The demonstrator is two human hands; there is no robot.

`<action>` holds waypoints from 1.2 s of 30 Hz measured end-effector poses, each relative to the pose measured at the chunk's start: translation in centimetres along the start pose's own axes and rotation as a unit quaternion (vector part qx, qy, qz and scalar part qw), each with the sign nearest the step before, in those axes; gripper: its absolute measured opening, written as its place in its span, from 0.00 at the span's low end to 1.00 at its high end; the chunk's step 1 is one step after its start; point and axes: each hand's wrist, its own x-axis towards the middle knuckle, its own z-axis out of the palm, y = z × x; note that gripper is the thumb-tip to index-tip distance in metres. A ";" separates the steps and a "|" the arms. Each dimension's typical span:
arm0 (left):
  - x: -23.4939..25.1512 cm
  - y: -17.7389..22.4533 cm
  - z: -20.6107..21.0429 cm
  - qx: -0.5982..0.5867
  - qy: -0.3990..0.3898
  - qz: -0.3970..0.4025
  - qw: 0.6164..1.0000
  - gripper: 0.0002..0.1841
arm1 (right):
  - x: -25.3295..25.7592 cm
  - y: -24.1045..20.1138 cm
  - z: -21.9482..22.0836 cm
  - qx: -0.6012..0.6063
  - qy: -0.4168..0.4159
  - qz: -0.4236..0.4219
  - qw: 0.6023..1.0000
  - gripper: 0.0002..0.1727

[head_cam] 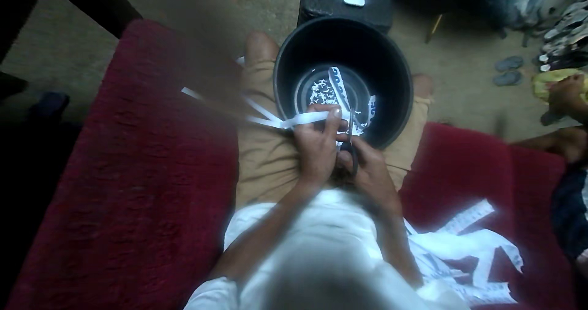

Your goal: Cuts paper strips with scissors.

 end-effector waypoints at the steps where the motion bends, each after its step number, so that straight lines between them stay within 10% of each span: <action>1: 0.0 0.0 0.0 0.001 0.001 0.001 1.000 0.08 | -0.1 0.1 0.0 0.006 -0.008 0.004 1.000 0.21; 36: -0.1 -0.6 0.1 -0.003 -0.001 -0.008 1.000 0.08 | 0.6 0.5 0.4 -0.027 0.013 -0.021 0.999 0.23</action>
